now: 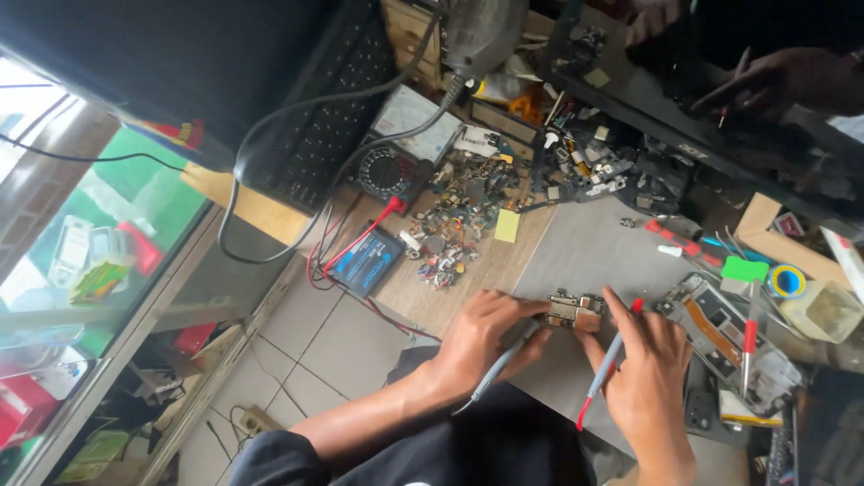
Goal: Diagnosing a smartphone motherboard by testing electrical points with a multimeter.
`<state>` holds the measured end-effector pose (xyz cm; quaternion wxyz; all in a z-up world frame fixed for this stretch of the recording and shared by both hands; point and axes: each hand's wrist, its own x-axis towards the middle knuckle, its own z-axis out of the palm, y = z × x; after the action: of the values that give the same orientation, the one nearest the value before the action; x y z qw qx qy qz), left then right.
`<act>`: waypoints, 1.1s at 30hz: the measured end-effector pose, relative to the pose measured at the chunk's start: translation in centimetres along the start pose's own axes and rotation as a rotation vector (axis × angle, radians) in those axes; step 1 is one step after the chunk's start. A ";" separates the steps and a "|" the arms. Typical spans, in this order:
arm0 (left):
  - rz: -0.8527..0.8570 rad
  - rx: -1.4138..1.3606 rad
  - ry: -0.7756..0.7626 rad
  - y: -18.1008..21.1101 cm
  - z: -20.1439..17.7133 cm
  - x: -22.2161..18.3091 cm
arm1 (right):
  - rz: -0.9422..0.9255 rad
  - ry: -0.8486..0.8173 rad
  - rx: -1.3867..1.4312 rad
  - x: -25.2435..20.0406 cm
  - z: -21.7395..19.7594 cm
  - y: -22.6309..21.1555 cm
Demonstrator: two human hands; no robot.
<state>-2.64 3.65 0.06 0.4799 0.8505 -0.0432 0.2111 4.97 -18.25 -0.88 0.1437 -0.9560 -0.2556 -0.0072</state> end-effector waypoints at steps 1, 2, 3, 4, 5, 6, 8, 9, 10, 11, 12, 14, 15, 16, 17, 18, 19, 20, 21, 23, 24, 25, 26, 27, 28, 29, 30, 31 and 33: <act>0.001 -0.005 0.001 0.0 0.0 0.0 | 0.002 0.000 -0.005 0.5 -1.1 -1.0; 0.017 0.001 0.006 -0.1 0.0 -0.1 | -0.043 0.101 0.197 0.7 -2.3 -2.0; 0.033 0.007 0.012 -0.1 0.0 -0.1 | -0.087 0.204 0.399 1.0 -3.4 -2.9; 0.033 -0.004 0.004 -0.4 0.0 -0.2 | -0.075 0.203 0.392 0.8 -2.7 -2.7; 0.034 0.000 -0.001 -0.7 0.1 -0.3 | 0.003 0.273 0.759 0.6 -2.0 -2.5; 0.027 -0.007 -0.013 -0.7 0.4 -0.7 | 0.099 0.337 1.119 -0.2 -1.4 -2.2; 0.009 -0.027 0.000 -1.1 0.5 -1.0 | 0.073 0.304 1.283 -0.9 0.0 -1.2; -0.003 -0.026 0.028 -1.4 0.6 -1.1 | 0.019 0.270 1.462 -1.2 0.6 -0.7; -0.004 -0.043 0.015 -0.9 0.5 -0.7 | 0.038 0.279 1.450 -1.2 0.5 -1.2; 0.050 0.005 -0.022 -0.5 0.2 -0.3 | 0.139 0.293 1.390 -1.3 0.3 -1.8; 0.108 0.062 -0.051 -0.2 -0.3 0.1 | 0.229 0.303 1.335 -0.9 0.3 -2.4; 0.126 0.069 -0.061 -0.1 -0.1 0.3 | 0.225 0.285 1.247 -0.9 -0.7 -3.2; 0.143 0.084 -0.064 -0.1 -0.1 0.3 | 0.213 0.261 1.164 -0.7 -1.2 -3.7; 0.143 0.086 -0.064 0.3 -0.4 0.6 | 0.213 0.261 1.165 -0.7 -1.8 -4.2; 0.170 0.084 -0.082 0.6 -0.7 0.8 | 0.150 0.268 1.092 -0.6 -2.3 -4.7; 0.196 0.083 -0.100 1.0 -0.9 1.0 | 0.089 0.272 1.018 -0.5 -2.9 -5.1; 0.195 0.084 -0.100 1.2 -1.0 1.0 | 0.088 0.271 1.019 -0.2 -3.3 -5.0; 0.204 0.037 -0.124 1.4 -1.1 1.1 | -0.068 0.238 0.887 0.1 -3.7 -4.9; 0.214 -0.011 -0.148 1.6 -1.2 1.2 | -0.221 0.202 0.752 0.5 -4.0 -4.8; 0.206 -0.047 -0.148 1.5 -0.9 1.0 | -0.282 0.170 0.724 0.5 -3.8 -4.3; 0.195 -0.072 -0.142 1.4 -1.0 0.9 | -0.352 0.135 0.703 0.8 -3.6 -4.2; 0.195 -0.061 -0.139 1.4 -0.9 1.0 | -0.361 0.137 0.711 0.6 -3.8 -4.2; 0.189 -0.098 -0.143 1.4 -1.0 0.9 | -0.365 0.163 0.709 0.7 -3.8 -4.3; 0.183 -0.136 -0.146 1.4 -1.2 0.8 | -0.368 0.188 0.707 0.7 -3.8 -4.5; 0.178 -0.109 -0.131 1.4 -1.4 0.7 | -0.394 0.186 0.725 0.6 -3.5 -4.4; 0.177 -0.177 -0.125 1.5 -1.6 0.7 | -0.361 0.187 0.717 0.6 -3.1 -4.3; 0.176 -0.257 -0.124 1.6 -1.5 0.5 | -0.318 0.188 0.699 0.2 -2.9 -4.0; 0.174 -0.242 -0.113 1.3 -1.3 0.2 | -0.334 0.184 0.708 0.3 -2.8 -4.2; 0.198 -0.375 -0.054 0.9 -0.4 -0.2 | -0.297 0.167 0.791 0.1 -2.9 -4.2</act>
<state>-3.18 3.50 0.85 0.6055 0.7431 -0.1780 0.2225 3.18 -15.49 3.08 0.5169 -0.7762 -0.3609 -0.0064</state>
